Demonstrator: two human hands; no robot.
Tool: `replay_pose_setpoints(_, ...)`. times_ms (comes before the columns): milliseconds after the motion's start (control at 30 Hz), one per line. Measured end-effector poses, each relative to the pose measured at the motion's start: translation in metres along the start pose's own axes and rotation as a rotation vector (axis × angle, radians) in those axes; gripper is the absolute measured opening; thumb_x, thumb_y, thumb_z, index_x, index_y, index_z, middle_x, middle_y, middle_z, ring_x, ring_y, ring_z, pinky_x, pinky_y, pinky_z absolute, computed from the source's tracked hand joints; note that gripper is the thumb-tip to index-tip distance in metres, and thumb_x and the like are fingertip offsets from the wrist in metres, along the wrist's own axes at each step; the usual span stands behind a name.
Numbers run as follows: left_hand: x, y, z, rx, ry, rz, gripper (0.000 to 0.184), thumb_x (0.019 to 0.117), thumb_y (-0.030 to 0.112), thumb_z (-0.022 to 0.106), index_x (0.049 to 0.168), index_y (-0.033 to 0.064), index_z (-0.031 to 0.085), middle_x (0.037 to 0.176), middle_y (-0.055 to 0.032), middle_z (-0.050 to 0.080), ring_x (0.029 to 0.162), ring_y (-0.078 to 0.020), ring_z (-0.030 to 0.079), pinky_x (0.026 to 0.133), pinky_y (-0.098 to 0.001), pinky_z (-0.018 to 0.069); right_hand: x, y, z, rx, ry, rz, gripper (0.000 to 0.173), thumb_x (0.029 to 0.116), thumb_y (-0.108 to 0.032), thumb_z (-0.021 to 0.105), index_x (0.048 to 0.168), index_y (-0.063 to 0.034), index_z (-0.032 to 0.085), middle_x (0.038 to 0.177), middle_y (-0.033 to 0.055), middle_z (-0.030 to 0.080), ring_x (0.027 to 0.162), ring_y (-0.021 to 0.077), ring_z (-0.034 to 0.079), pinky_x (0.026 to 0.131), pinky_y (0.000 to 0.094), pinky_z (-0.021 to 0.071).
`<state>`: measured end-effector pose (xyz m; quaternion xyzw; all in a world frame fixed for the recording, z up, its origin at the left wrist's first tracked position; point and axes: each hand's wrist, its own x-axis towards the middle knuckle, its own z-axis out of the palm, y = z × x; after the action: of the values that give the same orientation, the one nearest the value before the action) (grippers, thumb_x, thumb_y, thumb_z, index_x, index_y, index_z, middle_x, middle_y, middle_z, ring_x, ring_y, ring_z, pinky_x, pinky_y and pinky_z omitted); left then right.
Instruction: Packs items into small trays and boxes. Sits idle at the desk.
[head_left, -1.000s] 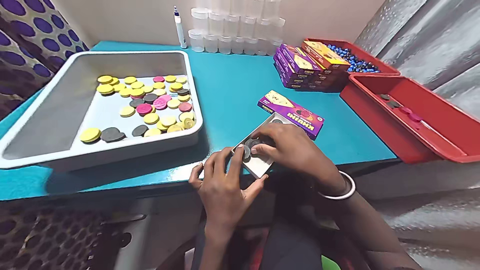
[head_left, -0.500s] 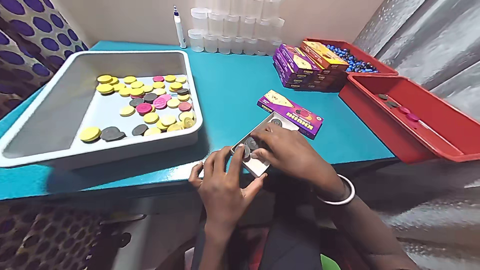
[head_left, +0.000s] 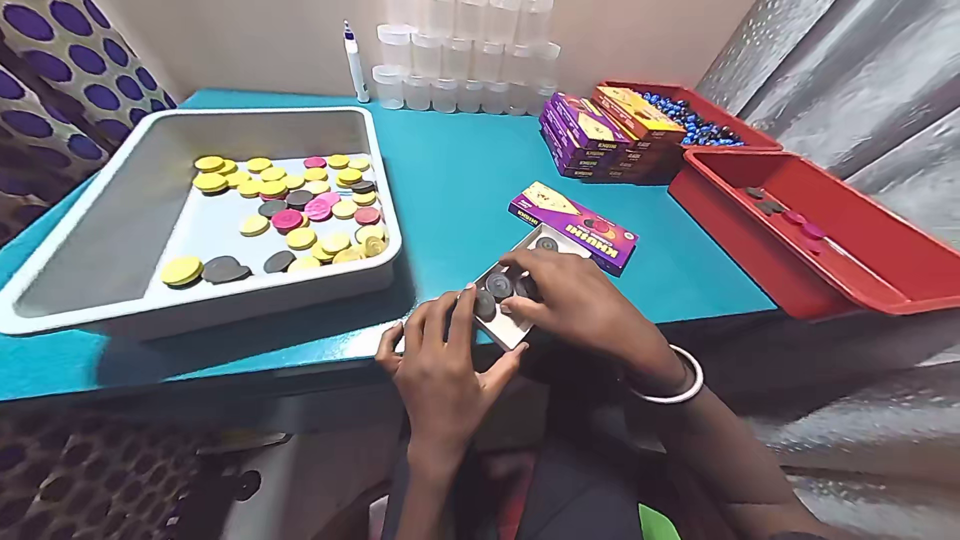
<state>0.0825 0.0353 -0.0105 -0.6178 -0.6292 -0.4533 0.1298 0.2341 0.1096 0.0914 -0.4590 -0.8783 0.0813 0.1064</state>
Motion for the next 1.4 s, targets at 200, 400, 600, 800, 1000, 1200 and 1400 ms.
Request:
replay_pose_setpoints(200, 0.0, 0.0, 0.0, -0.018, 0.01, 0.0, 0.077, 0.079, 0.074, 0.064, 0.127, 0.0149, 0.072, 0.117, -0.0075, 0.073, 0.11, -0.0276, 0.064, 0.102, -0.0582, 0.0328, -0.006, -0.002, 0.006, -0.025, 0.132, -0.014, 0.041, 0.091, -0.029, 0.076, 0.124, -0.008, 0.067, 0.1, 0.0098, 0.071, 0.086, 0.0259, 0.07, 0.07, 0.0484, 0.0563)
replay_pose_setpoints(400, 0.0, 0.001, 0.0, -0.01, 0.006, -0.007, 0.083, 0.0781, 0.075, 0.063, 0.128, 0.0087, 0.07, 0.118, -0.0086, 0.073, 0.111, -0.028, 0.064, 0.102, -0.0583, 0.0328, -0.015, -0.005, 0.004, -0.046, 0.21, -0.145, 0.023, 0.091, -0.026, 0.075, 0.113, -0.0175, 0.076, 0.108, 0.0103, 0.066, 0.072, 0.0201, 0.066, 0.058, 0.0383, 0.055)
replay_pose_setpoints(600, 0.0, 0.001, 0.0, -0.002, 0.007, -0.005, 0.083, 0.0785, 0.074, 0.063, 0.128, 0.0079, 0.07, 0.118, -0.0087, 0.073, 0.111, -0.0277, 0.064, 0.101, -0.0574, 0.0329, -0.009, -0.003, 0.018, -0.005, 0.233, -0.151, 0.027, 0.0876, -0.029, 0.079, 0.109, -0.0136, 0.074, 0.099, 0.0085, 0.065, 0.073, 0.0195, 0.065, 0.058, 0.037, 0.0538)
replay_pose_setpoints(800, 0.001, 0.001, -0.001, -0.003, 0.005, -0.003, 0.083, 0.0784, 0.075, 0.063, 0.128, 0.008, 0.07, 0.117, -0.008, 0.073, 0.11, -0.0271, 0.065, 0.102, -0.0581, 0.0332, -0.011, 0.013, -0.003, -0.002, 0.326, -0.072, 0.028, 0.0947, -0.026, 0.073, 0.118, -0.0106, 0.074, 0.105, 0.0109, 0.069, 0.085, 0.0249, 0.069, 0.071, 0.0465, 0.0585)
replay_pose_setpoints(1000, 0.0, 0.002, -0.002, -0.005, -0.003, -0.015, 0.085, 0.0793, 0.074, 0.062, 0.128, 0.0055, 0.069, 0.118, -0.0085, 0.073, 0.111, -0.0277, 0.064, 0.103, -0.0581, 0.0327, -0.011, 0.045, -0.03, -0.185, 0.281, 0.165, 0.022, 0.0954, -0.019, 0.074, 0.114, -0.0089, 0.075, 0.103, 0.0212, 0.067, 0.089, 0.0401, 0.067, 0.07, 0.0606, 0.053)
replay_pose_setpoints(1200, 0.0, 0.002, -0.003, -0.019, 0.001, -0.02, 0.085, 0.0783, 0.072, 0.063, 0.13, 0.0047, 0.067, 0.117, -0.0086, 0.073, 0.11, -0.0273, 0.064, 0.103, -0.0564, 0.0328, 0.004, 0.041, -0.018, -0.28, 0.081, 0.175, 0.021, 0.0918, -0.03, 0.079, 0.1, -0.0109, 0.077, 0.091, 0.0146, 0.068, 0.087, 0.0363, 0.068, 0.068, 0.058, 0.0532)
replay_pose_setpoints(1400, 0.0, 0.003, -0.002, -0.026, -0.002, -0.02, 0.084, 0.0781, 0.071, 0.063, 0.13, 0.0044, 0.067, 0.117, -0.0089, 0.074, 0.112, -0.0279, 0.064, 0.103, -0.0573, 0.0315, 0.004, 0.035, -0.013, -0.011, 0.104, 0.008, 0.019, 0.0965, -0.025, 0.071, 0.113, -0.0173, 0.078, 0.099, 0.0036, 0.077, 0.089, 0.0223, 0.072, 0.078, 0.0529, 0.0568)
